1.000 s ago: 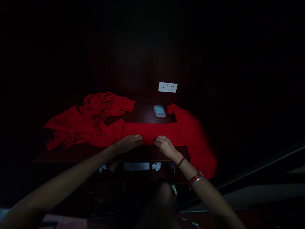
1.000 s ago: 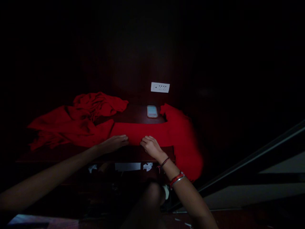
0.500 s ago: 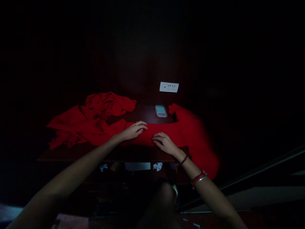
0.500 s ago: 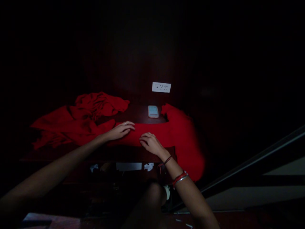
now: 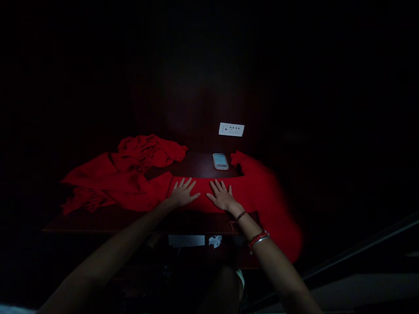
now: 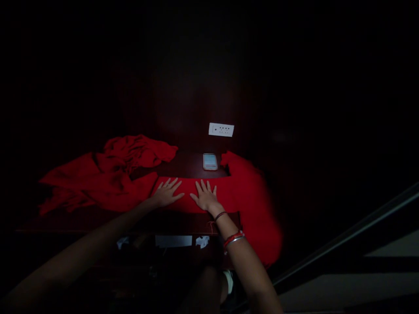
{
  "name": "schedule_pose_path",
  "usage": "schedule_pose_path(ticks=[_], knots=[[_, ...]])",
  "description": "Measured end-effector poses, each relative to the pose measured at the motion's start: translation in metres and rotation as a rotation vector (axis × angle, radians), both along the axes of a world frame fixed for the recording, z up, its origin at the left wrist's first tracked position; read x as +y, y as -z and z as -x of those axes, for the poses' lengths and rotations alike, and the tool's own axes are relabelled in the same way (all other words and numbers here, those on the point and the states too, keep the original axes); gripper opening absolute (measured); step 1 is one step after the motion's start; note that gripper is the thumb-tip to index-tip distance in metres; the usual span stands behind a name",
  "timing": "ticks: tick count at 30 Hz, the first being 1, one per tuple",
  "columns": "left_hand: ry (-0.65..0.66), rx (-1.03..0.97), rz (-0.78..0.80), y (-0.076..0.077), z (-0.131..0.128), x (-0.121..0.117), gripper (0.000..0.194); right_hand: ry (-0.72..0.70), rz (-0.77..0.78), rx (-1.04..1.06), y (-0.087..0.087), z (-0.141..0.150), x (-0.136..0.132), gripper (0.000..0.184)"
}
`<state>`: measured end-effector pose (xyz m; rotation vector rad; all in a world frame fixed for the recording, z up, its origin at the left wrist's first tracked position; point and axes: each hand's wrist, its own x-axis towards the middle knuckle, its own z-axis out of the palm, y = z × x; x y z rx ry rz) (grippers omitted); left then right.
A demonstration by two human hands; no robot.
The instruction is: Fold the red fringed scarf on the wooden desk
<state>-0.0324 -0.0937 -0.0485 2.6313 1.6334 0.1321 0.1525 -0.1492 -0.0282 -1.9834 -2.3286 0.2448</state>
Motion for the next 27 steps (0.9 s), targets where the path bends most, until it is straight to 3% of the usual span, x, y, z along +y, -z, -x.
schedule_pose_path(ticks=[3, 6, 10, 13, 17, 19, 22, 27], knots=[[0.008, 0.001, -0.018, 0.001, 0.001, 0.000, 0.073, -0.069, -0.034, 0.018, -0.001, 0.012, 0.010, 0.060], [0.027, -0.011, -0.023, 0.002, 0.004, 0.000, 0.073, -0.088, 0.051, -0.006, 0.001, 0.006, 0.016, 0.057], [0.027, -0.020, -0.037, 0.003, 0.007, 0.001, 0.074, 0.065, 0.091, -0.045, 0.003, -0.032, 0.016, 0.060], [0.028, -0.022, -0.036, 0.003, 0.006, 0.002, 0.075, 0.134, 0.025, -0.051, 0.002, -0.044, 0.013, 0.061], [-0.012, -0.015, -0.035, 0.003, 0.005, 0.001, 0.075, -0.044, -0.118, 0.003, 0.000, -0.008, 0.015, 0.055], [-0.036, -0.005, -0.027, 0.002, 0.004, 0.000, 0.075, -0.127, -0.115, 0.021, 0.001, 0.017, 0.021, 0.053], [-0.045, 0.012, -0.010, -0.001, 0.004, -0.002, 0.077, -0.129, -0.023, 0.019, 0.002, 0.032, 0.032, 0.053], [-0.063, 0.018, -0.035, -0.001, 0.003, -0.003, 0.078, 0.062, 0.095, -0.036, 0.002, -0.018, 0.039, 0.057]])
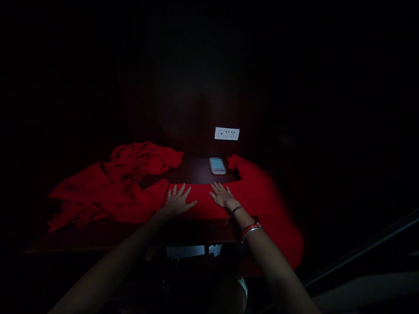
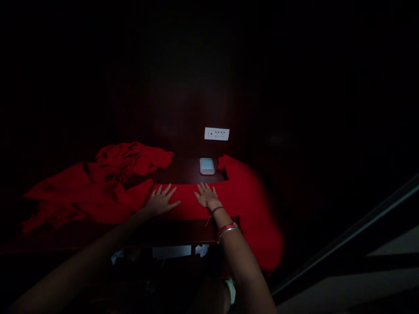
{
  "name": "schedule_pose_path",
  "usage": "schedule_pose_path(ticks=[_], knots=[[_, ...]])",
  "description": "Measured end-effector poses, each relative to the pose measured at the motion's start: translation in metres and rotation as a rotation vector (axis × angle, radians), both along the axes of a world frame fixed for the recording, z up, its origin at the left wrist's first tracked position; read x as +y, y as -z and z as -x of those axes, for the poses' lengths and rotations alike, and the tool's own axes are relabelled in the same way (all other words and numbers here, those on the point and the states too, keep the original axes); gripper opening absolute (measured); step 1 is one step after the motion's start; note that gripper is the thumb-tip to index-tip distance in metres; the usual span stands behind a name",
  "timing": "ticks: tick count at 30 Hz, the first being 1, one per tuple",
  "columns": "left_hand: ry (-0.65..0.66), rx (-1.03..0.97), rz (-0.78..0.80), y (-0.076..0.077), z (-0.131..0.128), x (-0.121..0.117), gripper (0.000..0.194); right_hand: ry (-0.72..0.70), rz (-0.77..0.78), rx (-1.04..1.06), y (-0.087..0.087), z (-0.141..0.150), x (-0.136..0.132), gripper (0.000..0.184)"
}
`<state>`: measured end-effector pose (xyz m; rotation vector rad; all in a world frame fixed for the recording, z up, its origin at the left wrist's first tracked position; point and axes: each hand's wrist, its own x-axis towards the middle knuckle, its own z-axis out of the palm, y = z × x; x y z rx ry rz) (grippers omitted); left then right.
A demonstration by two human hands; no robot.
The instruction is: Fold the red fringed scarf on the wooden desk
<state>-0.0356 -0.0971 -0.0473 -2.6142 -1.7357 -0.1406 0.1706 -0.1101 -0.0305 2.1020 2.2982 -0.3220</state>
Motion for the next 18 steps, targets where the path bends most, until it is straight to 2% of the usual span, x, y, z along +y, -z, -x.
schedule_pose_path(ticks=[3, 5, 9, 12, 15, 18], knots=[[0.001, -0.005, -0.012, 0.002, -0.001, 0.002, 0.078, 0.116, 0.003, -0.041, -0.004, -0.032, -0.006, 0.058], [-0.004, -0.007, 0.005, 0.003, -0.001, 0.004, 0.079, 0.116, -0.045, -0.038, -0.007, -0.035, -0.015, 0.059], [-0.002, -0.004, 0.011, 0.005, -0.001, 0.006, 0.077, -0.103, -0.191, 0.035, -0.005, -0.009, -0.043, 0.059], [0.012, 0.004, -0.011, 0.005, 0.000, 0.007, 0.075, -0.202, -0.139, 0.060, 0.000, 0.002, -0.060, 0.059], [0.016, 0.013, -0.002, 0.003, 0.001, 0.006, 0.076, -0.147, -0.085, 0.023, 0.001, -0.017, -0.068, 0.058], [0.010, 0.022, 0.014, 0.002, 0.001, 0.006, 0.076, -0.022, -0.054, -0.072, -0.003, -0.053, -0.073, 0.058]])
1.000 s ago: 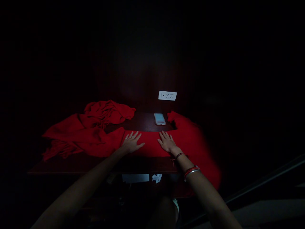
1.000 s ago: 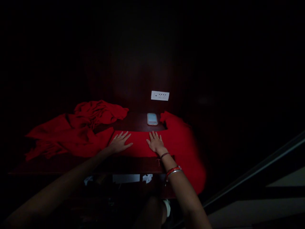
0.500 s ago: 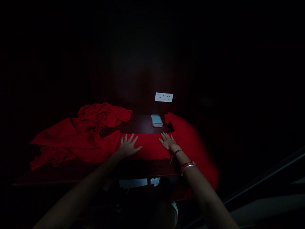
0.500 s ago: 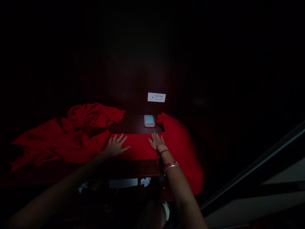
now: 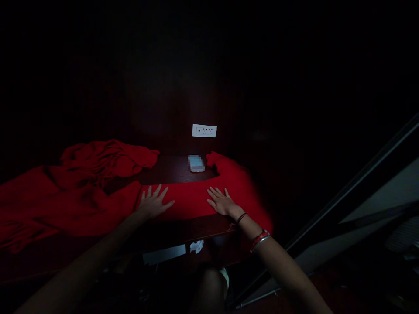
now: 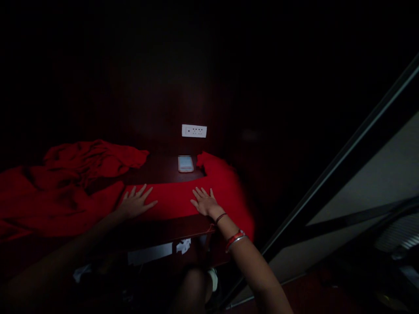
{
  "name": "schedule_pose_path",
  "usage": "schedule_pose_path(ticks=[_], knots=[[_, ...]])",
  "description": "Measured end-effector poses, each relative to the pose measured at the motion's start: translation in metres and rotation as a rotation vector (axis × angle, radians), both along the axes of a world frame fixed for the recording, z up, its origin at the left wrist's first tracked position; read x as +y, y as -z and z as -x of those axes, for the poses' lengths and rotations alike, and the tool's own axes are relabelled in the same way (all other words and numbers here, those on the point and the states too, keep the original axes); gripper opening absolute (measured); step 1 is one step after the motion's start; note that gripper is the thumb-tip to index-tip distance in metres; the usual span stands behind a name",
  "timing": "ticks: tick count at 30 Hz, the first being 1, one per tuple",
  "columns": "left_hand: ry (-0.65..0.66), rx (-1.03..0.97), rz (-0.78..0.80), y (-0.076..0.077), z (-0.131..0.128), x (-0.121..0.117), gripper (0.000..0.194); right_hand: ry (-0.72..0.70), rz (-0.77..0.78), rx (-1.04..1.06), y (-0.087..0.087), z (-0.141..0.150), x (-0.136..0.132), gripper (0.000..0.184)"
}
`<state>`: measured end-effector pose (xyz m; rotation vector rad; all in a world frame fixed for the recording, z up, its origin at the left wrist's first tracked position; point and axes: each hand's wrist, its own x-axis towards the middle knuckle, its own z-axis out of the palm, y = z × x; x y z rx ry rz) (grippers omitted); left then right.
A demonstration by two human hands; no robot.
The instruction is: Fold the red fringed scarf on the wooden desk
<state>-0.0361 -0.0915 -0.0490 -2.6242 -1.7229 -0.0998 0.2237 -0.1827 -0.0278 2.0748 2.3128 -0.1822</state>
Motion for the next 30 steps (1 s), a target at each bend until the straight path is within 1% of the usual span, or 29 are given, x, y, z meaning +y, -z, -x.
schedule_pose_path(ticks=[2, 5, 7, 9, 11, 12, 13, 15, 16, 17, 18, 21, 23, 25, 27, 29, 30], knots=[[0.004, 0.001, -0.001, 0.000, 0.000, 0.000, 0.075, 0.072, -0.023, -0.086, -0.002, -0.025, -0.005, 0.057], [-0.005, -0.006, -0.006, 0.001, 0.000, 0.000, 0.076, 0.134, -0.050, -0.159, -0.004, -0.055, -0.014, 0.054], [0.002, -0.010, -0.005, 0.000, 0.001, 0.000, 0.074, 0.182, -0.048, -0.156, -0.005, -0.070, -0.020, 0.054], [0.014, -0.010, -0.005, -0.001, 0.001, -0.001, 0.071, 0.268, -0.039, -0.142, -0.006, -0.078, -0.025, 0.055], [0.018, -0.006, 0.001, -0.002, 0.001, -0.001, 0.071, 0.349, -0.050, -0.122, -0.009, -0.079, -0.027, 0.056], [0.010, -0.002, 0.007, -0.002, 0.000, -0.001, 0.073, 0.359, -0.073, -0.110, -0.010, -0.077, -0.026, 0.057], [0.002, 0.001, 0.014, -0.001, 0.000, -0.001, 0.075, 0.340, -0.107, -0.096, -0.012, -0.073, -0.024, 0.058], [-0.006, 0.004, 0.024, 0.000, 0.000, 0.000, 0.077, 0.251, -0.167, -0.069, -0.013, -0.065, -0.018, 0.059], [-0.008, 0.003, 0.023, 0.001, 0.001, 0.001, 0.077, 0.219, -0.177, -0.056, -0.013, -0.063, -0.014, 0.058], [-0.006, 0.004, 0.021, 0.001, 0.001, 0.001, 0.077, 0.215, -0.169, -0.044, -0.013, -0.063, -0.010, 0.058], [-0.004, 0.005, 0.018, 0.002, 0.001, 0.002, 0.076, 0.240, -0.148, -0.032, -0.011, -0.065, -0.006, 0.058], [0.001, 0.008, 0.003, 0.001, 0.001, 0.001, 0.076, 0.400, -0.092, -0.012, -0.004, -0.083, 0.000, 0.059], [0.001, 0.008, -0.002, 0.001, 0.001, 0.000, 0.075, 0.487, -0.092, -0.018, 0.000, -0.099, 0.000, 0.061], [0.004, 0.005, -0.006, 0.000, 0.001, 0.000, 0.074, 0.545, -0.120, -0.038, 0.001, -0.111, -0.003, 0.062], [0.011, 0.003, -0.013, 0.001, 0.001, 0.000, 0.074, 0.571, -0.170, -0.057, -0.001, -0.111, -0.006, 0.063], [0.013, -0.001, -0.023, 0.002, 0.002, 0.001, 0.074, 0.544, -0.233, -0.060, -0.005, -0.097, -0.008, 0.065], [0.016, -0.003, -0.026, 0.003, 0.002, 0.002, 0.075, 0.504, -0.259, -0.054, -0.007, -0.086, -0.008, 0.066]])
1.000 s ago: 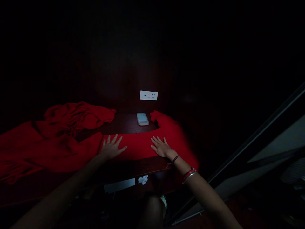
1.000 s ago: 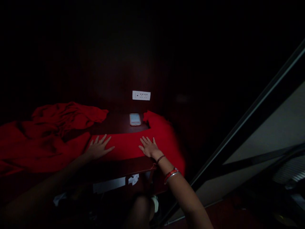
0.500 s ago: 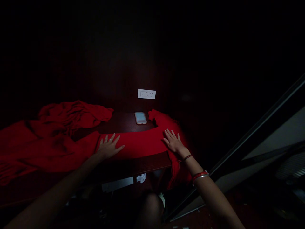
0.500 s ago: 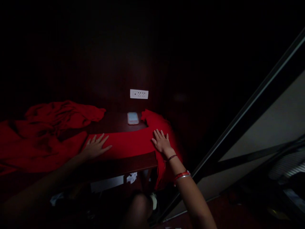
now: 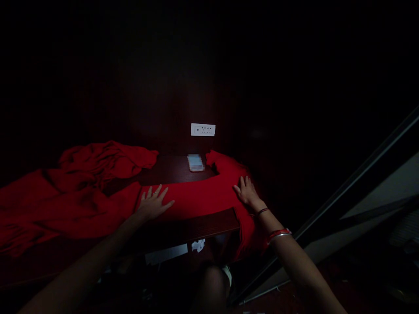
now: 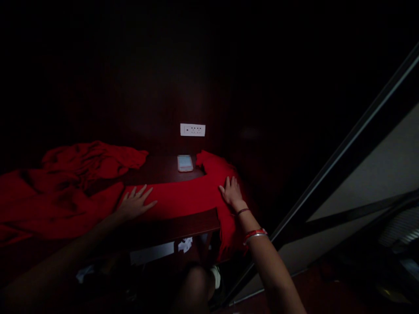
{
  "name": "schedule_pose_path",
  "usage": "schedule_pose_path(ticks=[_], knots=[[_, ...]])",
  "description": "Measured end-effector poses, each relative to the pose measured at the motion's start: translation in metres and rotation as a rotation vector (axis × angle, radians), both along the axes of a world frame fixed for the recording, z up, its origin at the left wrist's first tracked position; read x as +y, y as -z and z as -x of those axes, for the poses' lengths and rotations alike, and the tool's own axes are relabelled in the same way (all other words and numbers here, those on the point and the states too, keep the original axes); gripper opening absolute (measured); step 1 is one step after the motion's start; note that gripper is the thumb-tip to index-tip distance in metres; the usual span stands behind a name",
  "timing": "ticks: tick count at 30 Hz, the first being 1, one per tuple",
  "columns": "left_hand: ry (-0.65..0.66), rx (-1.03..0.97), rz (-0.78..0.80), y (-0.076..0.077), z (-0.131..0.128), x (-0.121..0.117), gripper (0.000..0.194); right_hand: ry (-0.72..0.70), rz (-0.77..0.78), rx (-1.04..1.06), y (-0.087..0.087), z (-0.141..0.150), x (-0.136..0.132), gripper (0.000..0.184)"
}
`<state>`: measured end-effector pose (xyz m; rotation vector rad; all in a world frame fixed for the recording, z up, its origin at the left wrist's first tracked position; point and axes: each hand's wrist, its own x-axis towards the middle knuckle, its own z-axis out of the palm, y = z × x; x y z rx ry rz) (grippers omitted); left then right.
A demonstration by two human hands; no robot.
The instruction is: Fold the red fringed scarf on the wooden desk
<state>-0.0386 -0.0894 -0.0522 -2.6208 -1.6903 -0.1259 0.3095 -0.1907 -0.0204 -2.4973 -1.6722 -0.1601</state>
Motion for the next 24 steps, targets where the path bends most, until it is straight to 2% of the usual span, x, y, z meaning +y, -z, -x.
schedule_pose_path(ticks=[6, 10, 14, 20, 22, 24], knots=[[0.005, -0.004, 0.006, 0.000, -0.002, -0.003, 0.074, -0.471, 0.025, 0.059, -0.008, 0.100, 0.016, 0.066], [0.004, -0.049, -0.045, -0.009, -0.003, -0.011, 0.063, -0.654, 0.081, 0.101, -0.001, 0.149, 0.033, 0.061], [0.043, -0.054, -0.214, -0.017, 0.016, -0.015, 0.050, -0.636, 0.176, 0.109, 0.012, 0.161, 0.042, 0.058], [0.065, 0.057, -0.020, -0.006, 0.046, -0.010, 0.056, -0.616, 0.199, 0.096, 0.019, 0.152, 0.045, 0.058], [0.066, 0.067, -0.028, -0.005, 0.045, -0.011, 0.055, -0.613, 0.194, 0.091, 0.019, 0.152, 0.045, 0.058], [0.106, 0.073, -0.068, -0.011, 0.043, -0.016, 0.054, -0.611, 0.178, 0.086, 0.019, 0.152, 0.044, 0.057]])
